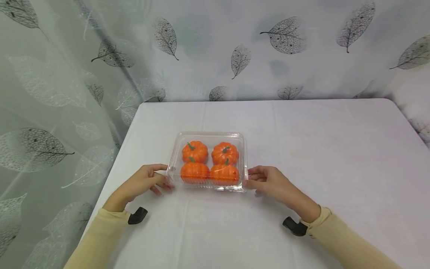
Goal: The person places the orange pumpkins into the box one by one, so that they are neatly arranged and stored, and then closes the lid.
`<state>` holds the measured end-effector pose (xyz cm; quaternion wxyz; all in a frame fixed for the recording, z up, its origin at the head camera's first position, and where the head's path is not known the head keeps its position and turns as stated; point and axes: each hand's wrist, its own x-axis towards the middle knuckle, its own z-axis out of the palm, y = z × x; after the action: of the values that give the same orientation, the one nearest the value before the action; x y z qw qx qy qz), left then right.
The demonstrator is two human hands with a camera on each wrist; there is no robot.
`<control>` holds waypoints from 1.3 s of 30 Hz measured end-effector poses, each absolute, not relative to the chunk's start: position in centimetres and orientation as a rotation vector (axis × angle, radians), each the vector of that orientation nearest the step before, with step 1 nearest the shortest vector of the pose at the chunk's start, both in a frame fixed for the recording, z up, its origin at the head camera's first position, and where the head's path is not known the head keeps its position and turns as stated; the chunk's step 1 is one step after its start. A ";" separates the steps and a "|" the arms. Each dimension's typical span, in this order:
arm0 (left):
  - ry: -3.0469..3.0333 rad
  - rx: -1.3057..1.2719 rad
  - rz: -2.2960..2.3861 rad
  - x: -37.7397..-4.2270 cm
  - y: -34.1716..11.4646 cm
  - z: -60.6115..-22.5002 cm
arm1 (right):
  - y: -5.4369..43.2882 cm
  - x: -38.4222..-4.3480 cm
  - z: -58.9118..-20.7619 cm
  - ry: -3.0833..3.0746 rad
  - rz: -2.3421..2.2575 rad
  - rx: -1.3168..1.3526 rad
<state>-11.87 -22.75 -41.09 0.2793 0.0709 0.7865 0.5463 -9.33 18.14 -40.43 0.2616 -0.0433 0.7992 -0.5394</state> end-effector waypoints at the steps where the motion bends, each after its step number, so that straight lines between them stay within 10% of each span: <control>1: 2.093 0.194 1.469 -11.8 -22.7 -41.1 | 18.1 -9.3 -40.5 2.154 -1.460 -0.131; 39: 2.065 0.134 1.721 -11.3 -21.0 -41.2 | 17.9 -8.5 -41.6 1.859 -1.640 -0.218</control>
<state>-11.29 -20.98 -41.25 0.2231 0.0485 0.7480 0.6232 -8.52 17.88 -41.60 0.3208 -0.0828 0.7075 -0.6242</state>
